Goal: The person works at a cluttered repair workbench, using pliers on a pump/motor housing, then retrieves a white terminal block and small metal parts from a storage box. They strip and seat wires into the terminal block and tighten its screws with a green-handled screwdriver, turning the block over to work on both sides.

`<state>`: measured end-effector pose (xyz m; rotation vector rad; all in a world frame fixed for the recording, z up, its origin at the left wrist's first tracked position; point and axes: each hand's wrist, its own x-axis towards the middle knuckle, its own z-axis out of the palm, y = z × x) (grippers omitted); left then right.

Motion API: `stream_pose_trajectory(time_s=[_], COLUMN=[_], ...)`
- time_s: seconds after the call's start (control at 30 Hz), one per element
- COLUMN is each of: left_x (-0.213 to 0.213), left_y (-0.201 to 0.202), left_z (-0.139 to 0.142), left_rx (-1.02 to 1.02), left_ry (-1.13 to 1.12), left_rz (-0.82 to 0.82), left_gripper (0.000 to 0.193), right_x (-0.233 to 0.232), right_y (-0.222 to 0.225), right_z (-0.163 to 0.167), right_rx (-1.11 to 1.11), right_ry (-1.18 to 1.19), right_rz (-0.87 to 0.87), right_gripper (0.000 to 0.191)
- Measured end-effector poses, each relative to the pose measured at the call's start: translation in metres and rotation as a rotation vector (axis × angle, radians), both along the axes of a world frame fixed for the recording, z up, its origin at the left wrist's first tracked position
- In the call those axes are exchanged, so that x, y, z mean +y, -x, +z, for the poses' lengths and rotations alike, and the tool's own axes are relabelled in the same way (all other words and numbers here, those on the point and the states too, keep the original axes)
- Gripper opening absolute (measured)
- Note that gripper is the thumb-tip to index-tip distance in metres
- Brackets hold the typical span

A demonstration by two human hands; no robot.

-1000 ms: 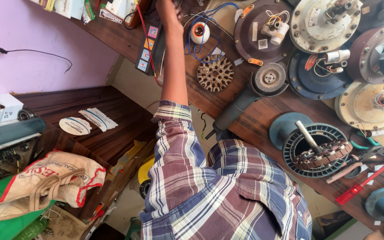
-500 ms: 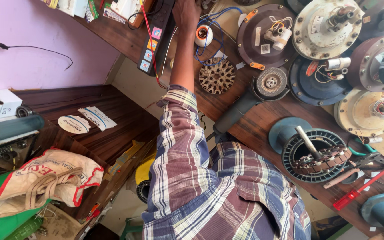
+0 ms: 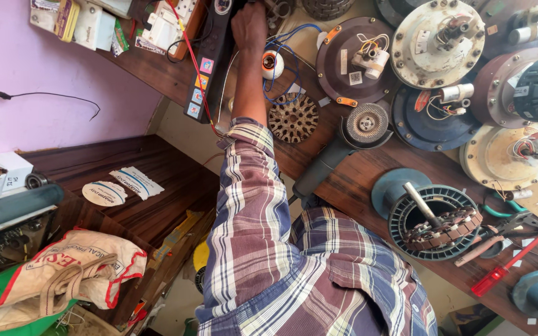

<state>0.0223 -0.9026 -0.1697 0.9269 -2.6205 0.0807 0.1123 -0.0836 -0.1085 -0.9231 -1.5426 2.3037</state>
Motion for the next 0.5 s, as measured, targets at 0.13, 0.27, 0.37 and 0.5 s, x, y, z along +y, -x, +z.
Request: stream_pose_trajectory(time_s=[0.13, 0.27, 0.37, 0.5], left_x=[-0.006, -0.006, -0.001, 0.0], left_y=[0.001, -0.001, -0.005, -0.005], left_z=[0.002, 0.006, 0.006, 0.0], left_rx=[-0.094, -0.084, 0.294, 0.182], left_ry=[-0.055, -0.155, -0.371, -0.34], left_rz=[-0.041, 0.04, 0.112, 0.219], left_gripper=[0.01, 0.015, 0.017, 0.017], right_x=[-0.001, -0.002, -0.001, -0.001], right_y=[-0.001, 0.009, 0.01, 0.003], right_z=[-0.002, -0.004, -0.006, -0.008], right_rx=[-0.004, -0.008, -0.006, -0.026], right_ry=[0.005, 0.012, 0.016, 0.016], right_rz=[-0.008, 0.0, -0.001, -0.006], right_gripper=[0.035, 0.035, 0.035, 0.035])
